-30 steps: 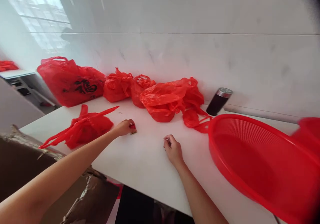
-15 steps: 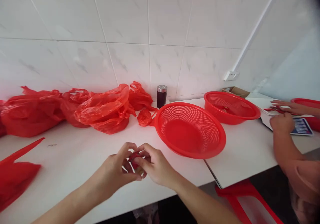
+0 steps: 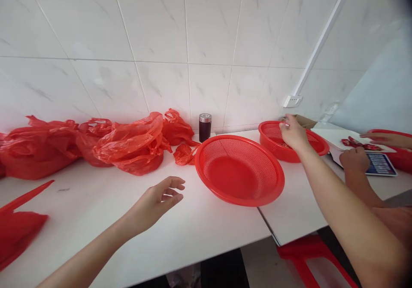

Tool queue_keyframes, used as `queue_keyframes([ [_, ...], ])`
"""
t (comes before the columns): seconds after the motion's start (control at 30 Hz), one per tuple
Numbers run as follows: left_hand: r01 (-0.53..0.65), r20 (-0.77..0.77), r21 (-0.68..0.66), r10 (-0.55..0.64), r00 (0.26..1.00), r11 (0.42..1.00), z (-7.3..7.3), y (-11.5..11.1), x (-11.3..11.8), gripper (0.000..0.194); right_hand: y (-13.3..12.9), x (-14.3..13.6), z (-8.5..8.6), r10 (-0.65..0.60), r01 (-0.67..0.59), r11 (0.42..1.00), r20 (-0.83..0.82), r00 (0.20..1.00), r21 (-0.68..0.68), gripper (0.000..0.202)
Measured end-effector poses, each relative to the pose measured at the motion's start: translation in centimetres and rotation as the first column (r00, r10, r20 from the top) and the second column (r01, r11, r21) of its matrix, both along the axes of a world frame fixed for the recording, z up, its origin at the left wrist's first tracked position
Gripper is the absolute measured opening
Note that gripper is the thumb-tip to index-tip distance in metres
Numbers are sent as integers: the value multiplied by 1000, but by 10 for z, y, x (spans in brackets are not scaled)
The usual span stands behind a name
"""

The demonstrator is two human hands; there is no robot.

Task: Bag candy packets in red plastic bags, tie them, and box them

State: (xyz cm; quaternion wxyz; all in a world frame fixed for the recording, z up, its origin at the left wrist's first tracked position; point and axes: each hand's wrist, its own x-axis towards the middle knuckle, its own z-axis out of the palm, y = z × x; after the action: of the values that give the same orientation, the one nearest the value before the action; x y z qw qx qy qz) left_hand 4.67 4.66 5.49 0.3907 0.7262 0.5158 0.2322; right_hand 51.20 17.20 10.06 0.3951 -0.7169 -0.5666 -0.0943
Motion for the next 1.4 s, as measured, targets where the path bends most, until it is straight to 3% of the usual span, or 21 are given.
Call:
queue_keyframes([
  [0.07, -1, -30, -36, 0, 1000, 999, -4, 3, -3, 35, -7, -12, -12, 53, -55, 998, -53, 997, -26, 41],
  [0.13, 0, -57, -70, -4, 998, 998, -8, 7, -6, 34, -12, -35, -22, 182, -189, 981, -106, 977, -54, 33],
  [0.27, -6, -71, -89, -1, 997, 996, -24, 23, -8, 32, 0, -86, -24, 421, -462, 876, -247, 873, -140, 32],
  [0.37, -59, -61, -58, 56, 997, 997, -51, 34, -1, 31, 34, -122, -11, 451, -496, 837, -222, 865, -232, 38],
  [0.47, -205, -14, 62, 207, 978, 977, -91, 39, 12, 31, 82, -157, -1, 430, -460, 834, -161, 888, -305, 56],
  [0.57, -357, 125, 178, 339, 932, 917, -128, 36, 22, 27, 134, -189, 0, 405, -425, 842, -132, 905, -332, 79],
  [0.63, -385, 187, 192, 351, 917, 903, -142, 31, 26, 23, 164, -205, -5, 379, -397, 847, -124, 917, -354, 91],
  [0.73, -399, 252, 125, 360, 898, 908, -145, 28, 26, 19, 200, -219, -19, 317, -340, 857, -126, 940, -387, 102],
  [0.83, -406, 270, 92, 369, 889, 909, -141, 30, 25, 16, 223, -227, -34, 274, -302, 871, -127, 953, -388, 101],
  [0.97, -420, 266, 57, 391, 881, 906, -144, 34, 25, 15, 235, -232, -48, 242, -263, 906, -103, 965, -332, 88],
  [1.07, -420, 283, 56, 389, 877, 906, -147, 35, 25, 16, 232, -232, -49, 241, -252, 921, -76, 968, -298, 82],
  [1.23, -427, 359, 41, 386, 850, 903, -144, 31, 25, 18, 203, -231, -27, 309, -308, 926, -28, 951, -217, 80],
  [1.3, -433, 388, 38, 386, 837, 901, -143, 30, 25, 20, 182, -233, -9, 383, -381, 915, -18, 924, -132, 78],
  [1.4, -437, 450, -5, 392, 802, 900, -136, 32, 22, 27, 140, -241, 22, 520, -521, 853, -27, 853, -29, 74],
])
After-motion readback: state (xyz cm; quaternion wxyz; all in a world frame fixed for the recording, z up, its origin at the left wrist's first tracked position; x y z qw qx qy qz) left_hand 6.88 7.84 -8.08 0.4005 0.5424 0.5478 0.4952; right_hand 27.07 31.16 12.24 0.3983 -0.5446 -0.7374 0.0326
